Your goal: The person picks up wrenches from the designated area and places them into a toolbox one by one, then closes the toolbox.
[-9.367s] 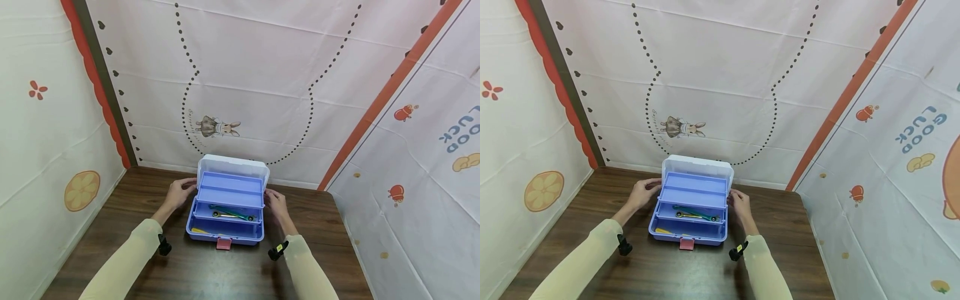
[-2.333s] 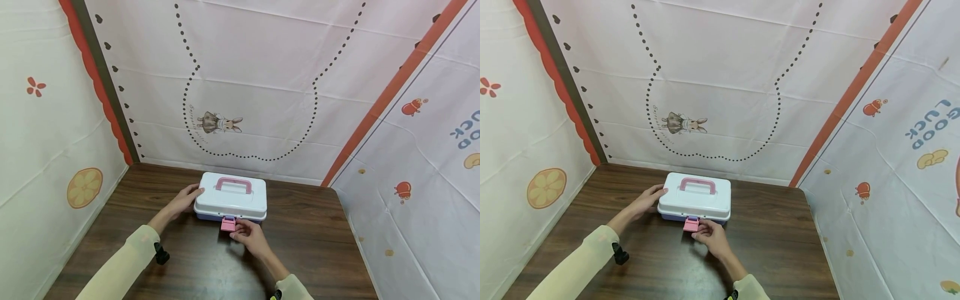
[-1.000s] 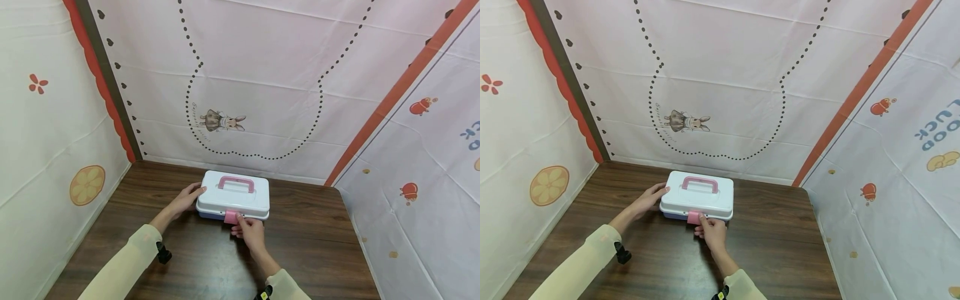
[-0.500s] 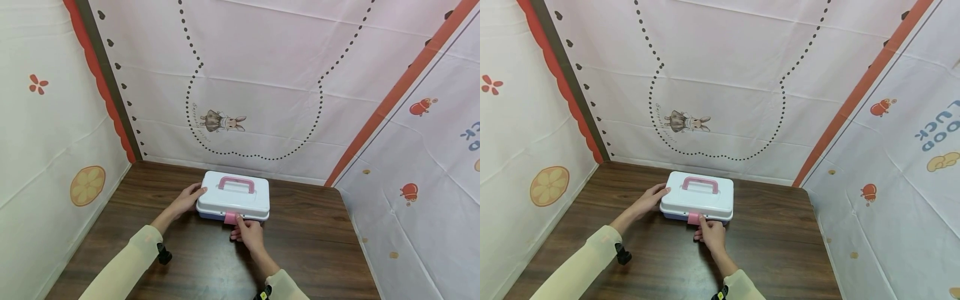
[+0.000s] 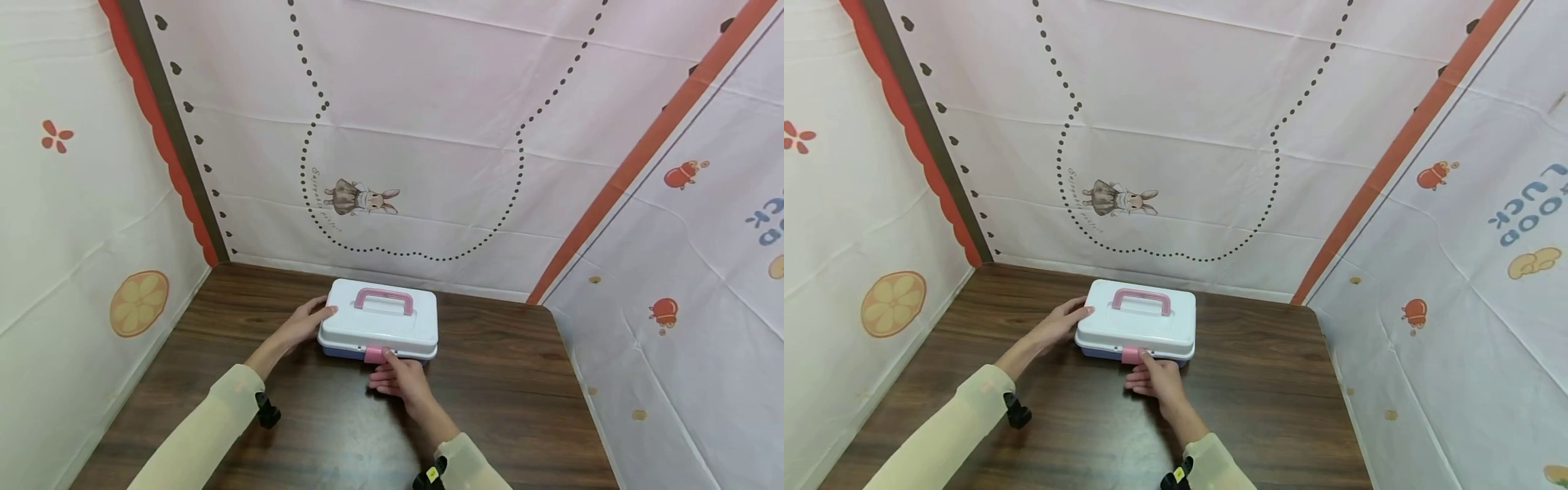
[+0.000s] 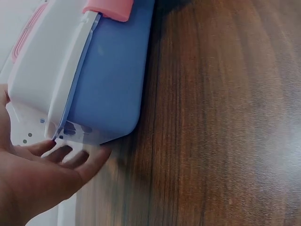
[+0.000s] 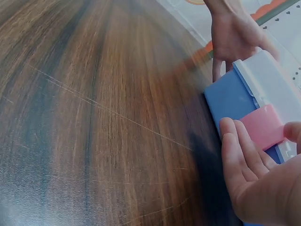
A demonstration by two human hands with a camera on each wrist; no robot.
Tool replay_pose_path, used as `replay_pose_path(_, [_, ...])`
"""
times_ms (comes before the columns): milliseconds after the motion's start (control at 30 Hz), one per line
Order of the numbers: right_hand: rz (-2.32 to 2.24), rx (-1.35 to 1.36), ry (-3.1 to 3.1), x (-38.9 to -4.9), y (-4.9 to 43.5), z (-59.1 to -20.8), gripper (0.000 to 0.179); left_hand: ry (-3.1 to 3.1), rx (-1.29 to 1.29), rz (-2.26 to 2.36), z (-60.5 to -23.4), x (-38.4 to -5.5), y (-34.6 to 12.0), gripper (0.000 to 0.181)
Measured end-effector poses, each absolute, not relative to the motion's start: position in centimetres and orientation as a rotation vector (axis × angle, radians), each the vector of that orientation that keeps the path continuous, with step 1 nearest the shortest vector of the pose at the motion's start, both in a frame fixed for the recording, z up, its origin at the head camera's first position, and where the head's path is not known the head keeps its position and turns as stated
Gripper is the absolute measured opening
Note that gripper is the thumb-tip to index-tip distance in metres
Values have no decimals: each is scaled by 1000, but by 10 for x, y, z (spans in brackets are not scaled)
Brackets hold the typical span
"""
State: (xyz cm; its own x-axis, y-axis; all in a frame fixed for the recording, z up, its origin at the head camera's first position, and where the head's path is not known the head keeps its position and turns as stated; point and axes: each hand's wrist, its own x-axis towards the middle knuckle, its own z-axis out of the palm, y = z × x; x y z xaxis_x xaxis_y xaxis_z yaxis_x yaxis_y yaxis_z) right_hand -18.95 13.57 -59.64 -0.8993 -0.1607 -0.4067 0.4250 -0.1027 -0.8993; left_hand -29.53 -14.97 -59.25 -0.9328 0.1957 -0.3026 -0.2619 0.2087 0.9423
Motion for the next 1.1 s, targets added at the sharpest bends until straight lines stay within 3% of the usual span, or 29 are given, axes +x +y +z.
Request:
replay_pose_path(700, [-2159, 343, 1549, -196, 135, -606, 70, 2102, -80, 1758, -595, -294, -155, 105])
replay_pose_path(1100, [-2180, 307, 1595, -200, 136, -610, 63, 2075, -48, 1779, -594, -296, -153, 101])
